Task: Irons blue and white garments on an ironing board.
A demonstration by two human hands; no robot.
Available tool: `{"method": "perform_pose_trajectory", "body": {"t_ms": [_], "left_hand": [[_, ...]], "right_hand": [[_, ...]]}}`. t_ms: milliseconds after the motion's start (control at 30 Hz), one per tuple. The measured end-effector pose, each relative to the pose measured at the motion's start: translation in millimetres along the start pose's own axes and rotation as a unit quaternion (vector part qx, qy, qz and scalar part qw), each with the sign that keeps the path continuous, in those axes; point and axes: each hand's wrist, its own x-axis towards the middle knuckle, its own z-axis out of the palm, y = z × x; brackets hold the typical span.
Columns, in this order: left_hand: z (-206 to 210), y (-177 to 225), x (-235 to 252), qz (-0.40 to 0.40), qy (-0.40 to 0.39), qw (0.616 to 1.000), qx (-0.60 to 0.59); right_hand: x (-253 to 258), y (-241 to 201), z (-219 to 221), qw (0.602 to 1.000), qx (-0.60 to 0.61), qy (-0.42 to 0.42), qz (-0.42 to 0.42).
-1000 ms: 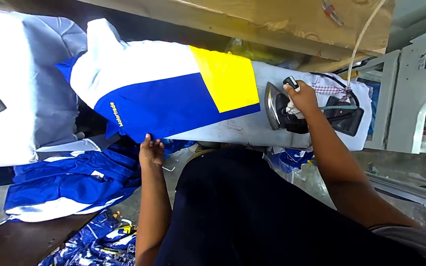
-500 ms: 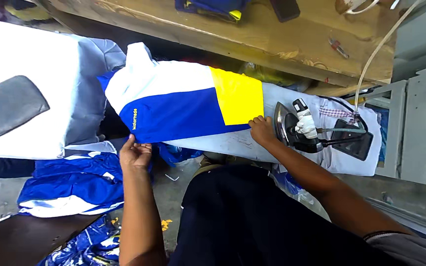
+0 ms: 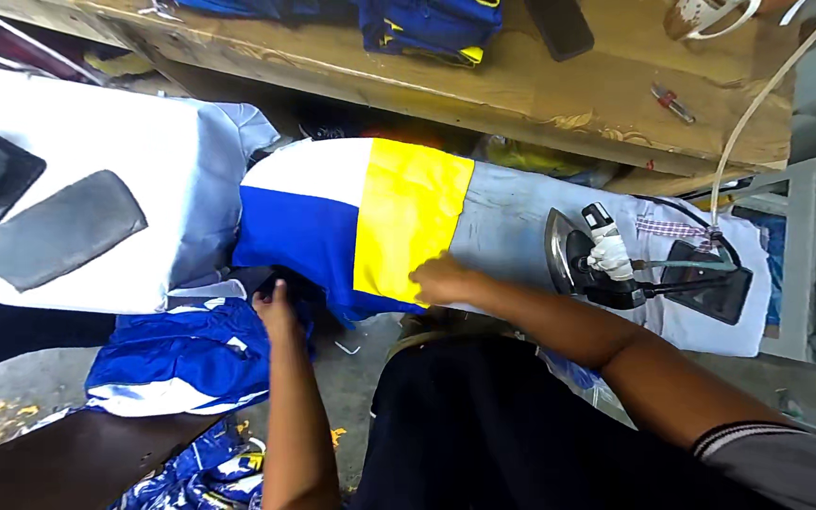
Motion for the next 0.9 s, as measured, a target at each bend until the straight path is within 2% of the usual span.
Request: {"method": "perform_pose_trajectory", "body": {"t_ms": [33, 100, 200, 267, 333, 433, 533, 633, 733, 900], "left_hand": [[6.7, -3.8, -20.9, 0.082, -0.019, 0.994, 0.069], [23.2, -7.1, -62.6, 0.232, -0.074, 0.952, 0.188], [61.6, -11.1, -119.1, 0.352, -0.186, 0.868, 0.296], [85.2, -15.4, -144.1, 0.398, -0.251, 0.806, 0.359], [102.8, -15.6, -155.3, 0.396, -0.309, 0.751, 0.428], [123.3, -18.6, -150.7, 0.379, -0.333, 0.701, 0.505], [131.2, -12.7, -149.7, 0.362, -0.328, 0.697, 0.526], [133.9, 8.4, -164.0, 0.274, -0.351, 0.723, 0.529], [139.6, 29.4, -185.8, 0.245, -0.37, 0.748, 0.493], [166.1, 41.7, -236.4, 0.25, -0.477, 0.729, 0.424]], "right_hand": [[3.5, 19.9, -13.2, 0.998, 0.01, 0.048, 0.037], [10.5, 67.1, -45.8, 0.981, 0.039, 0.152, 0.116], [31.3, 133.4, -85.8, 0.932, 0.075, 0.276, 0.222], [51.4, 163.4, -100.6, 0.908, 0.104, 0.311, 0.262], [71.2, 180.9, -104.8, 0.892, 0.164, 0.319, 0.277], [99.1, 190.2, -105.7, 0.878, 0.244, 0.315, 0.264], [112.4, 186.9, -106.9, 0.863, 0.252, 0.334, 0.282], [106.5, 186.7, -101.8, 0.843, 0.275, 0.361, 0.288], [87.2, 183.8, -101.2, 0.834, 0.276, 0.386, 0.282], [35.3, 208.7, -107.6, 0.862, 0.19, 0.341, 0.323]]}}
